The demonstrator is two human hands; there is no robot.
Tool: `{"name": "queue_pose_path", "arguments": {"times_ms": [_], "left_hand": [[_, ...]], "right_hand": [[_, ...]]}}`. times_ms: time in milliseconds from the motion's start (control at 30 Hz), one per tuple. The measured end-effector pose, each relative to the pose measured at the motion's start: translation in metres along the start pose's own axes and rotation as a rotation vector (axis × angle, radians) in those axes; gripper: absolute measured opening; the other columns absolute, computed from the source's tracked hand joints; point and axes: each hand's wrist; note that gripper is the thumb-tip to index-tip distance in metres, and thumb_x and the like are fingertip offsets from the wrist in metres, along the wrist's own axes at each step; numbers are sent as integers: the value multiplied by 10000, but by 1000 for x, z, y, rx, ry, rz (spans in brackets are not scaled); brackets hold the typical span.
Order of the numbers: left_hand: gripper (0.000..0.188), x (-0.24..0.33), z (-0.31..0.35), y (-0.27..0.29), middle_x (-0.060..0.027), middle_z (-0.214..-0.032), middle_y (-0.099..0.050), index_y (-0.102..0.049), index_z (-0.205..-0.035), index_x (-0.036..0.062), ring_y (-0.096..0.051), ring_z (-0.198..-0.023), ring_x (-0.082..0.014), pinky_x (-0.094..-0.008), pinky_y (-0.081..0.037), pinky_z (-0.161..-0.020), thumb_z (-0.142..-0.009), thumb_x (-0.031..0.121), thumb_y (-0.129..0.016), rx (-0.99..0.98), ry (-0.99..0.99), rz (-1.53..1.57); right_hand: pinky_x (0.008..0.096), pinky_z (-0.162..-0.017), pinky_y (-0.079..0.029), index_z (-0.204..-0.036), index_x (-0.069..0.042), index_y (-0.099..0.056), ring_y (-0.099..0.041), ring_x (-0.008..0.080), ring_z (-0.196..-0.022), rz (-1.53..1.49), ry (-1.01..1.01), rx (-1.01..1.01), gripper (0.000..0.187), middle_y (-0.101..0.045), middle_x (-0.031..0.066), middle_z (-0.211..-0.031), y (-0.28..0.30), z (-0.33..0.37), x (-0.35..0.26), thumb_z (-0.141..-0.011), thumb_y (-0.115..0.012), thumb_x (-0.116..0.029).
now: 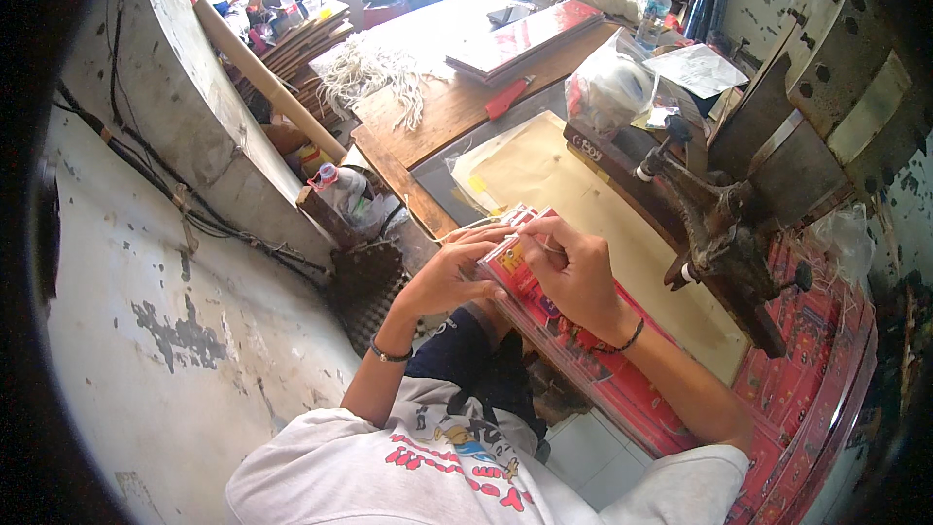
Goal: The person places a white string onto a stack of red paper products by hand and then secures them together by inserting the ends of the string into pre-made holes.
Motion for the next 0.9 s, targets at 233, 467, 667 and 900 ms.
{"name": "queue_pose_path", "arguments": {"times_ms": [233,467,667,900], "left_hand": [[688,0,8,-4,-130,-1471,-517,-577,-1363,57,-413,-1407,-296,-446,-241,-1159,-798,387,-790,5,31,-58],[597,1,9,-7,-95,-1510,-471,-567,-1345,74,-378,-1421,-253,-430,-220,-1141,-870,404,-715,21,12,-81],[784,-1,9,-8,-133,-1499,-485,-486,-1449,53,-383,-1431,-263,-433,-214,-1158,-833,483,-707,15,18,-116],[630,-1,10,-8,-108,-1515,-464,-545,-1377,74,-384,-1415,-255,-422,-222,-1144,-871,411,-711,25,-2,-102]], "right_hand": [[238,-473,-355,-946,-17,-664,-446,44,-521,-5,78,-5,72,-526,10,-613,-4,0,0,-876,-678,-7],[338,-652,-556,-971,-25,-665,-683,247,-707,124,60,-81,138,-684,138,-870,2,4,-5,-842,-670,-71],[402,-701,-552,-958,-35,-630,-668,319,-774,243,117,-93,148,-652,140,-864,-1,5,-3,-822,-670,-79],[429,-700,-541,-970,-56,-602,-648,333,-781,315,194,-123,165,-622,135,-850,-1,4,-5,-824,-675,-82]]}}
Point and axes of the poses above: each hand's wrist, its own z-axis away from the middle knuckle, its own y-axis out of the back of the hand, x = y × z
